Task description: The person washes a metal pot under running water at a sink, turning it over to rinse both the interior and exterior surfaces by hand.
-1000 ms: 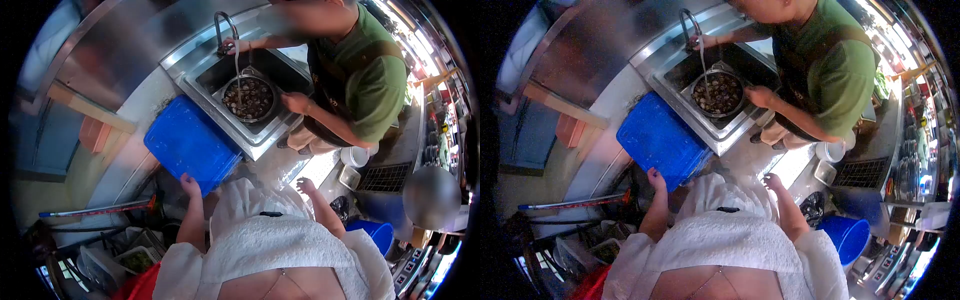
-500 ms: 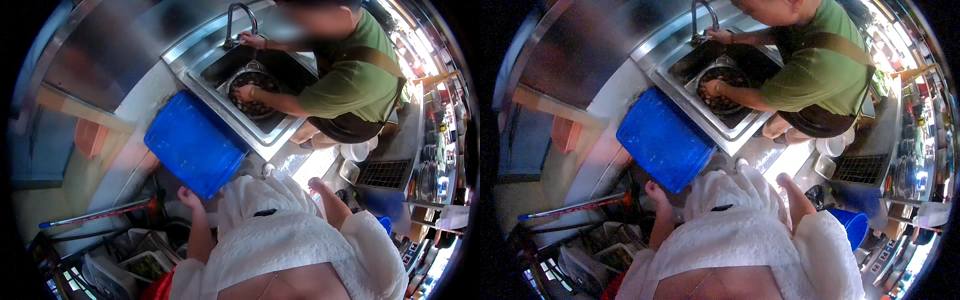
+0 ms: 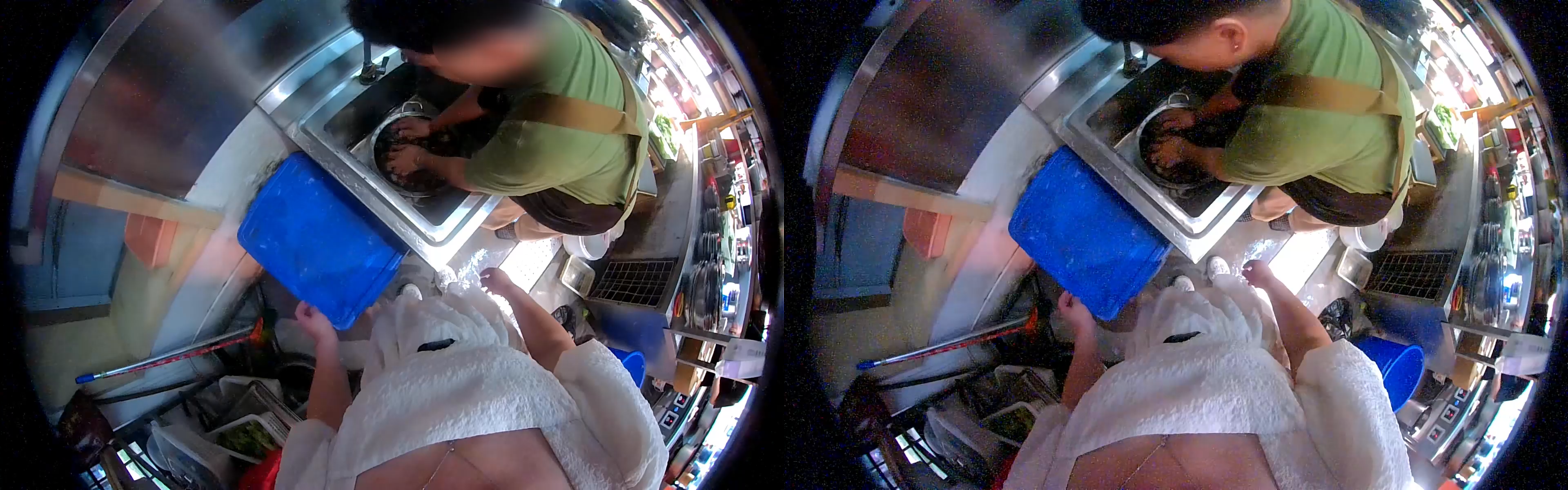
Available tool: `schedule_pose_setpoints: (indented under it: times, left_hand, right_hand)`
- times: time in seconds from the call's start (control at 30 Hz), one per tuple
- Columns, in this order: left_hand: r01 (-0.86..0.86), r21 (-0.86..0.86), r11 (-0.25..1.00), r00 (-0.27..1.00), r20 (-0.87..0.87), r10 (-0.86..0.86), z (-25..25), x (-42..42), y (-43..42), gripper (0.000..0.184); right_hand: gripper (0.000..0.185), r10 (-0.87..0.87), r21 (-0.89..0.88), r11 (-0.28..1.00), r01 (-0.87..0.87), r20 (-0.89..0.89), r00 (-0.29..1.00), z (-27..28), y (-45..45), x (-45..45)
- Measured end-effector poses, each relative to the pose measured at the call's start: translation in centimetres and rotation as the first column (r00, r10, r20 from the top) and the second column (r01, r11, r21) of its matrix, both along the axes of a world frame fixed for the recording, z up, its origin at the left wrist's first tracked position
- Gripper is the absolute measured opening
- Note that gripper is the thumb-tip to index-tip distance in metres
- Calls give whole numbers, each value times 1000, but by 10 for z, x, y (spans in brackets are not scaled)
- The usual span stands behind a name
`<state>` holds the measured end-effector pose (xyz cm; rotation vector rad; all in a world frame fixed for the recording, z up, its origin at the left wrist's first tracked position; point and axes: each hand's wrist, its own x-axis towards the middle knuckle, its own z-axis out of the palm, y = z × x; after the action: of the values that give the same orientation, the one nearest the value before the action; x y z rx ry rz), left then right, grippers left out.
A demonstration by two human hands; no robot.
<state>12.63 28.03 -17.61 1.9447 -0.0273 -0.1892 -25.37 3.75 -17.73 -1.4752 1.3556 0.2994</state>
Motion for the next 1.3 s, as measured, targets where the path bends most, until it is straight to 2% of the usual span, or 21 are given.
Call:
schedule_pose_setpoints:
  times: [0.13,0.2,0.4,0.47,0.5,0.57,0.6,0.63,0.7,0.77,0.83,0.9,0.93,1.03,1.07,1.1,1.13,1.17,1.2,1.27,1.3]
  left_hand:
    - [0,42,999,999,-42,2,7,3,-32,29]
    - [61,57,996,997,39,-64,-10,10,-39,32]
    - [92,-43,995,993,72,-89,-17,10,-52,31]
    - [170,-161,972,974,180,-141,-43,13,-43,29]
    - [220,-47,974,951,231,-204,-45,14,-37,28]
    - [241,-336,911,952,-99,-289,-29,6,-43,21]
    - [343,-134,930,936,129,-327,-52,12,-32,18]
    - [282,63,957,954,85,-287,-18,-3,-38,17]
    - [407,138,903,890,165,-426,-26,-5,-34,15]
    - [559,255,789,780,160,-605,-21,-22,-21,13]
    - [713,303,632,622,143,-770,-34,-35,-10,12]
    - [793,360,492,505,66,-861,-34,-61,-16,12]
    - [822,386,418,442,27,-896,-32,-77,-20,12]
    - [866,435,247,296,-48,-954,-24,-131,-46,12]
    - [871,449,200,257,-69,-964,-21,-153,-58,12]
    - [871,464,163,226,-84,-970,-18,-178,-71,12]
    - [868,480,128,198,-98,-975,-13,-204,-86,12]
    - [860,501,97,177,-115,-977,-9,-233,-100,12]
    - [853,517,64,158,-139,-978,-5,-263,-112,12]
    - [835,549,29,146,-169,-975,2,-319,-137,12]
    - [825,565,14,145,-187,-972,7,-343,-147,12]
  right_hand:
    - [24,-105,27,994,106,-55,993,-21,2,-54]
    - [22,-40,47,998,51,-198,979,-31,3,-77]
    - [22,-306,193,909,369,-289,907,-27,5,-96]
    - [25,-348,173,914,368,-135,928,-44,8,-102]
    - [29,-359,140,923,358,-18,933,-60,8,-112]
    - [34,-502,-24,857,514,179,846,-69,13,-129]
    - [32,-424,-80,901,426,32,905,-44,3,-122]
    - [30,-365,-88,930,356,-128,922,5,-12,-110]
    - [27,-448,-80,894,442,-213,868,68,-31,-123]
    - [25,-634,-120,773,623,-175,753,58,-47,-183]
    - [21,-871,-147,473,869,67,486,78,-52,-243]
    - [14,-935,-233,194,953,251,252,100,-57,-300]
    - [12,-921,-275,124,953,325,214,108,-61,-335]
    - [12,-887,-403,-62,913,442,135,143,-77,-461]
    - [18,-911,-633,-133,763,381,157,179,-81,-485]
    - [21,-938,-822,-63,565,241,247,193,-90,-538]
    - [23,-953,-986,-34,166,83,293,213,-100,-581]
    - [24,-968,-975,-41,218,93,233,240,-112,-619]
    - [26,-979,-992,-68,107,87,182,248,-125,-665]
    - [30,-976,-981,189,49,-182,117,273,-150,-737]
    - [34,-972,-970,229,-78,-232,40,275,-162,-762]
